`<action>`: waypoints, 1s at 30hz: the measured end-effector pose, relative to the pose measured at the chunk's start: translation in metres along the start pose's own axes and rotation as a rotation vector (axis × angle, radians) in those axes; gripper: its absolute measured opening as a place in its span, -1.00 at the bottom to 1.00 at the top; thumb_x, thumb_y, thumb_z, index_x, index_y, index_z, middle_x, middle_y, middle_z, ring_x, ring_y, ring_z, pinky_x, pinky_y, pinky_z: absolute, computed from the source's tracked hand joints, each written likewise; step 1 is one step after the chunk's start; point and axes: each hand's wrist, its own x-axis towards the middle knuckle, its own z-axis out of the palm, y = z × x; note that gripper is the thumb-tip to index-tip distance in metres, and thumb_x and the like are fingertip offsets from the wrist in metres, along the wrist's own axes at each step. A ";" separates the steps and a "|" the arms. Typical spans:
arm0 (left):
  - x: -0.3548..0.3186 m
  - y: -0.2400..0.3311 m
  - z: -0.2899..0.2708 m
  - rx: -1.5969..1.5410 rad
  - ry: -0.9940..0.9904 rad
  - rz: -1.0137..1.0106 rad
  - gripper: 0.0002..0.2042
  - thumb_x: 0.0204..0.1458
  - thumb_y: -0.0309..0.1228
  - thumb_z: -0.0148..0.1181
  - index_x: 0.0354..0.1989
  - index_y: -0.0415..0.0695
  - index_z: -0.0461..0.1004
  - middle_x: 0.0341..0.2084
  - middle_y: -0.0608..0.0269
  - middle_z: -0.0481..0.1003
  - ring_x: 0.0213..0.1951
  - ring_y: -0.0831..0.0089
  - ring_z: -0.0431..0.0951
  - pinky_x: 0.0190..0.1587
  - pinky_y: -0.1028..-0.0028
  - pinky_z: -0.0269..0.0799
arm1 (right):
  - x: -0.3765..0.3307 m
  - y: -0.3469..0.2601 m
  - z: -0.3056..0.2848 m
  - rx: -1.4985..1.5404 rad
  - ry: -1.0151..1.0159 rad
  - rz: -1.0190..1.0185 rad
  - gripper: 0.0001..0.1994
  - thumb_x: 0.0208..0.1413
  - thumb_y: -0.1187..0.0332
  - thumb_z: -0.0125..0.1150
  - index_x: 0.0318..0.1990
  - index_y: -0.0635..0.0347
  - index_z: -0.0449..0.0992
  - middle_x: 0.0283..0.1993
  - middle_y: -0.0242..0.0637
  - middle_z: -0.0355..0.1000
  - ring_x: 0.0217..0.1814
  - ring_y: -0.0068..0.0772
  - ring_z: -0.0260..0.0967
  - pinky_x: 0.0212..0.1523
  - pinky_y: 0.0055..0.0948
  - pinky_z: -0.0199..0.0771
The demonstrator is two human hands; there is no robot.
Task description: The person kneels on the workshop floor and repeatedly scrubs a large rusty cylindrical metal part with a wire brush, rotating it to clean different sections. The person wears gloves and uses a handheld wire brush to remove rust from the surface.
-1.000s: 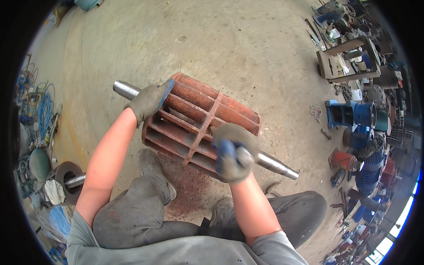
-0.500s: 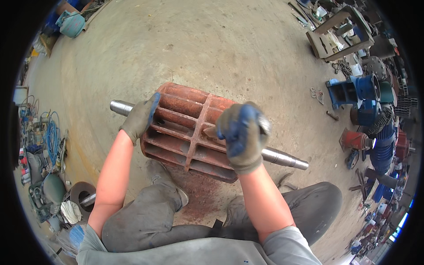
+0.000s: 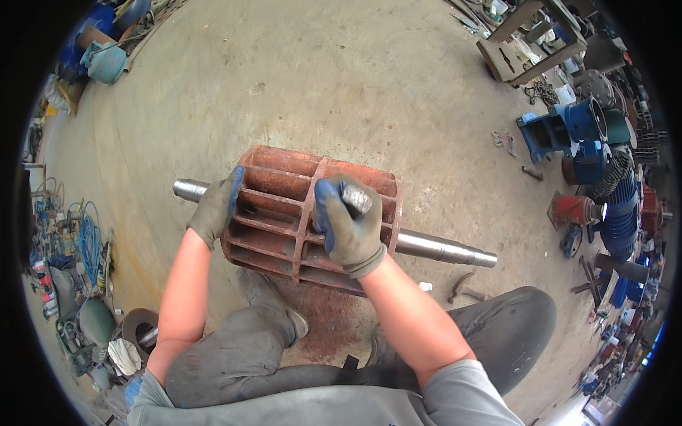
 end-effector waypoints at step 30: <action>-0.033 -0.010 0.009 -0.031 0.068 -0.051 -0.22 0.49 0.25 -0.16 -0.14 -0.42 0.58 -0.34 -0.35 0.55 -0.23 -0.13 0.55 0.02 0.06 0.45 | 0.034 -0.047 -0.013 0.409 -0.301 0.184 -0.12 0.40 -0.59 -0.33 -0.43 0.12 0.41 -0.62 -0.42 0.21 -0.65 -0.50 0.16 -0.57 -0.44 0.24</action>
